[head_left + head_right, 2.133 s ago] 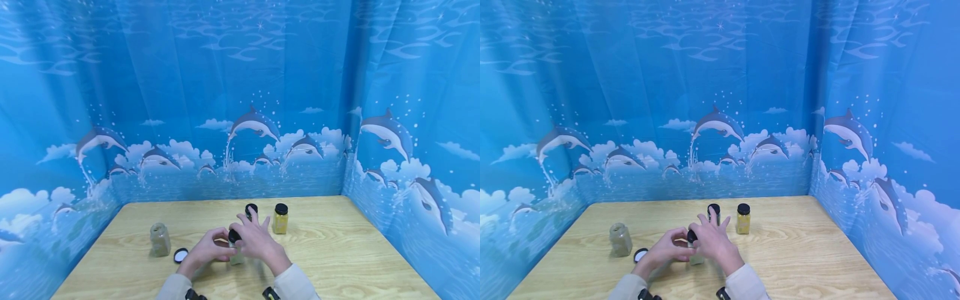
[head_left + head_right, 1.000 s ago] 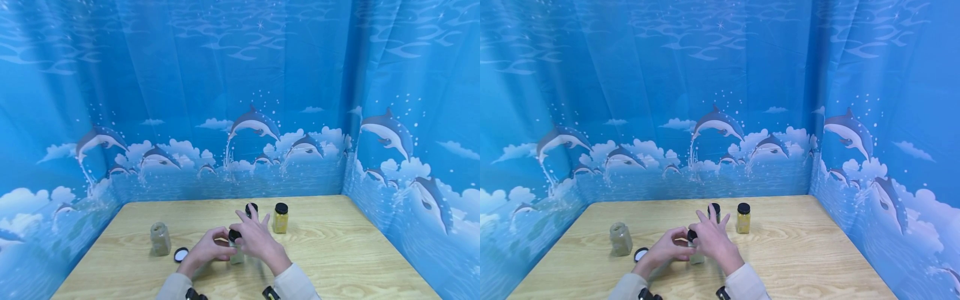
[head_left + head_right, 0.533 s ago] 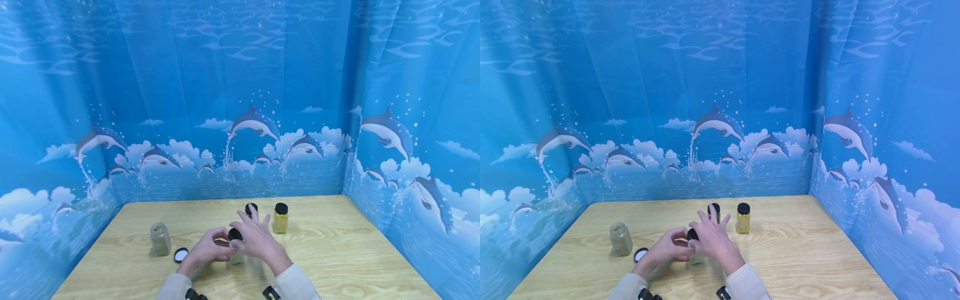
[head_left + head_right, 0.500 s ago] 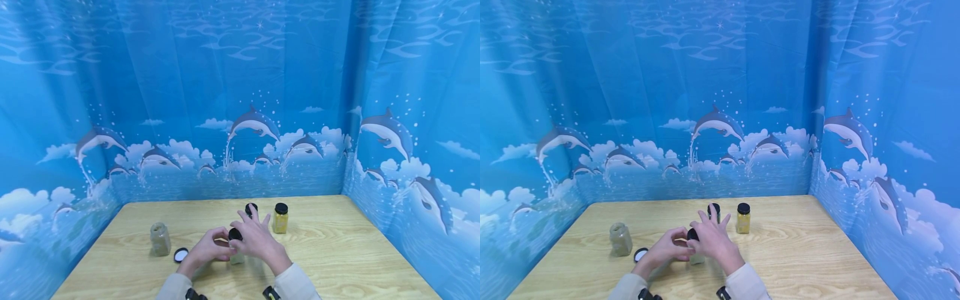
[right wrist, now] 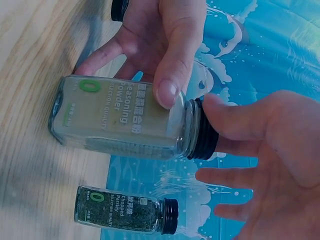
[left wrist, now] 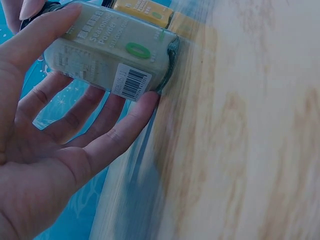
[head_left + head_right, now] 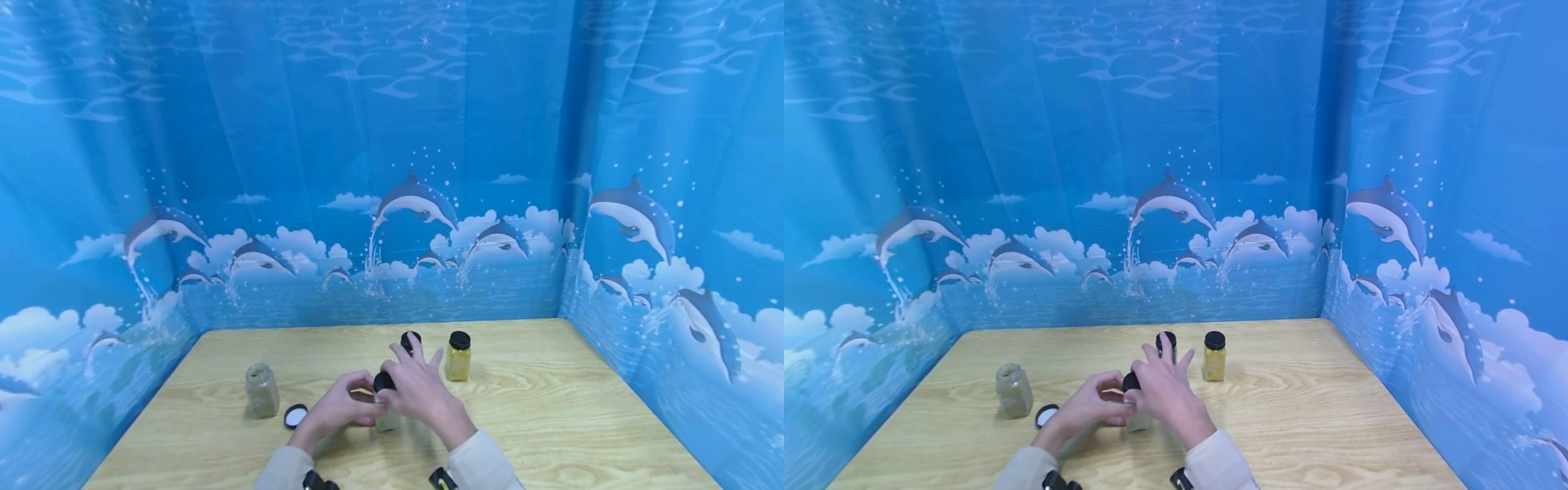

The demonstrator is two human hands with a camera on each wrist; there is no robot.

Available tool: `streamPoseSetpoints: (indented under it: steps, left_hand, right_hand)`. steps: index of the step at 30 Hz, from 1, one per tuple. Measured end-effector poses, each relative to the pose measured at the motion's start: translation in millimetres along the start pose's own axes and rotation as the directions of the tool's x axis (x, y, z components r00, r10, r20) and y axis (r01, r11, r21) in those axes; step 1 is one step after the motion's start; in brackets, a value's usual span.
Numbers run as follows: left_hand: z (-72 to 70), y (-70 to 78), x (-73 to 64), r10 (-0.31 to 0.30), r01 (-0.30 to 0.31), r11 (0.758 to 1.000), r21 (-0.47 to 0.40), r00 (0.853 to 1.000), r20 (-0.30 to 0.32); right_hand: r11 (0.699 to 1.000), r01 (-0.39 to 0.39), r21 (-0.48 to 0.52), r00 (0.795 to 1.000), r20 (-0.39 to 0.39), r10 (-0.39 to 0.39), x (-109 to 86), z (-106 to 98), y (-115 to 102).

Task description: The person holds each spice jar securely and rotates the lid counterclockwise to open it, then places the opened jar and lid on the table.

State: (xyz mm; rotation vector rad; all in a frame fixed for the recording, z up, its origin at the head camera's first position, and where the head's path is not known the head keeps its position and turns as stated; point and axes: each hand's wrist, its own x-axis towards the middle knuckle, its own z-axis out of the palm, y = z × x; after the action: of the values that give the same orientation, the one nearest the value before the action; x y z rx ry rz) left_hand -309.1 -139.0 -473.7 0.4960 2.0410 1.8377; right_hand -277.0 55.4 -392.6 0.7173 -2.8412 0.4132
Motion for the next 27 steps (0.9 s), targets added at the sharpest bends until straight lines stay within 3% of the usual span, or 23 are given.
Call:
streamPoseSetpoints:
  steps: [13, 20, 27]
  left_hand:
    - [0.6, -1.4, 0.3, 0.001, -0.001, 1.000, 0.000, 1.000, -0.005]
    - [0.8, -1.0, -0.4, 0.006, -0.006, 1.000, -0.011, 1.000, -0.007]
    - [0.5, -0.4, -1.3, 0.018, -0.018, 1.000, -0.006, 1.000, -0.010]
  right_hand:
    - [0.998, 0.065, -0.014, 0.997, 0.047, -0.064, -2.5, -2.5, -1.8]
    - [0.999, 0.045, 0.005, 0.996, 0.078, -0.045, -3.0, -3.4, 0.0]
    - [1.000, -0.012, -0.015, 1.000, 0.002, 0.012, -0.4, 0.8, 0.8]
